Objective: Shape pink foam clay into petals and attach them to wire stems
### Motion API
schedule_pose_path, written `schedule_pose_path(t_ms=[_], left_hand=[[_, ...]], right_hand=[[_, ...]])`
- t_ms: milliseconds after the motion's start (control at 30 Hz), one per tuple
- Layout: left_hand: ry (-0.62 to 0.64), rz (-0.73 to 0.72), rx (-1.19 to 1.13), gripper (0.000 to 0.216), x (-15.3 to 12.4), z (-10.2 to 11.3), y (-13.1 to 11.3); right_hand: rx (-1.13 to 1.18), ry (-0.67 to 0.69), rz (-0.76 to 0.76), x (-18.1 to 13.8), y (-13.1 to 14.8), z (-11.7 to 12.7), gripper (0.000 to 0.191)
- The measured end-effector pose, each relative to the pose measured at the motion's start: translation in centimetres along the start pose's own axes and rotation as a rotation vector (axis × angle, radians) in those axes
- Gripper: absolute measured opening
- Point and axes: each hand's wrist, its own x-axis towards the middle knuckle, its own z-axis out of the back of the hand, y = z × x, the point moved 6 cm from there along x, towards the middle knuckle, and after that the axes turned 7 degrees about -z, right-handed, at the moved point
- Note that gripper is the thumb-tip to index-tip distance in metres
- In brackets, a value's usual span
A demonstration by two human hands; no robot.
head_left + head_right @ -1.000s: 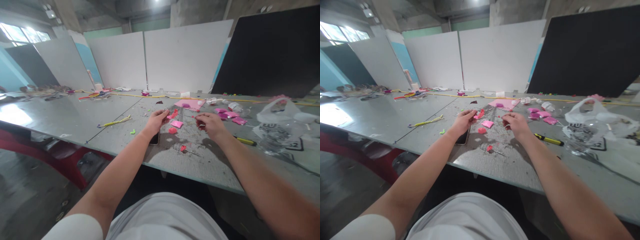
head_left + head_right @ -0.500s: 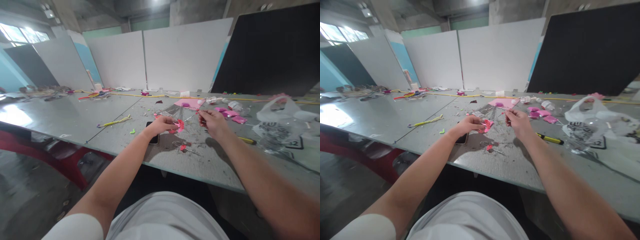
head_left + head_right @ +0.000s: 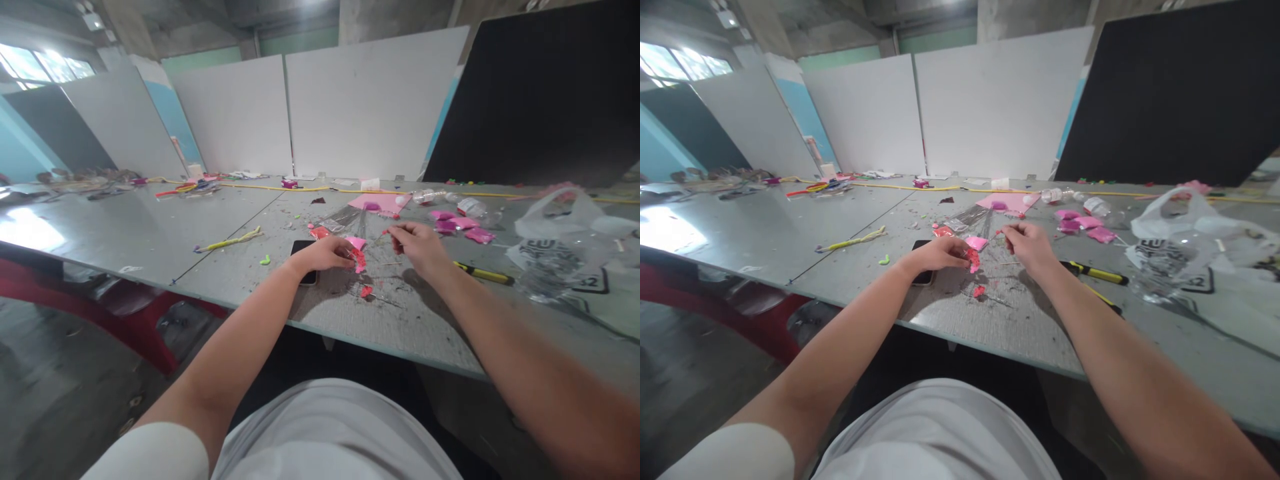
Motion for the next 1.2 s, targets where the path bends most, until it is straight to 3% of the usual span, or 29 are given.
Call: schedule_pose_path(t_ms=[233,500,1200], left_hand=[[0.019,0.035,-0.09,0.04,-0.1,-0.3,0.9],[0.0,0.041,-0.055,0.049,-0.2,-0.1,0.7],[-0.032,0.023,-0.02,0.041,-0.1,0.1,0.4]], right_hand=[[-0.046,-0.092,0.113,-1.0,2.4,1.1,0.026],[-0.289,-0.209,0.307,-1.9,5.2,2.5,0.018],[-0.315,-0.202,0.261,-1.5,5.3,3.0,0.016]])
